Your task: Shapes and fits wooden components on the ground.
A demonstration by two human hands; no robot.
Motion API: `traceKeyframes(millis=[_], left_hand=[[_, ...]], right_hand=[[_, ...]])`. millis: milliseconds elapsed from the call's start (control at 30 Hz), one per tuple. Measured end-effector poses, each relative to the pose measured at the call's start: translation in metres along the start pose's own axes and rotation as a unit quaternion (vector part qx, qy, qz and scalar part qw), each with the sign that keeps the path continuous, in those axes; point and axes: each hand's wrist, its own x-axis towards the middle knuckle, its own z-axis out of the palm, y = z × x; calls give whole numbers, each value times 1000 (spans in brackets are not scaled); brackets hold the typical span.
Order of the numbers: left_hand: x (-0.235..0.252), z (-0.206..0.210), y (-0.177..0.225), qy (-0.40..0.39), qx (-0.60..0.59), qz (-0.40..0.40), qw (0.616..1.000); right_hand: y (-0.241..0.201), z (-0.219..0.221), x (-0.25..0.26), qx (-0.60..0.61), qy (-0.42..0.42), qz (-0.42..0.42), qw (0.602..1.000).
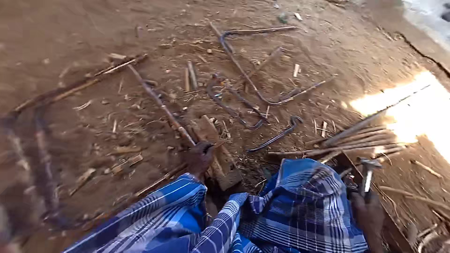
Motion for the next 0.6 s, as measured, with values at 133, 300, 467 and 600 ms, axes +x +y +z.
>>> traceKeyframes(millis=[133,300,467,600], left_hand=[[-2,4,-8,-4,7,5,1000],[-3,14,-14,44,4,32,999],[-2,13,-11,45,4,29,999],[-3,16,-13,29,21,23,999]], right_hand=[[-94,-37,17,125,-38,-226,965],[-181,78,10,181,-350,-334,856],[-204,179,-10,128,-510,-289,800],[-197,201,-21,89,-533,-259,800]])
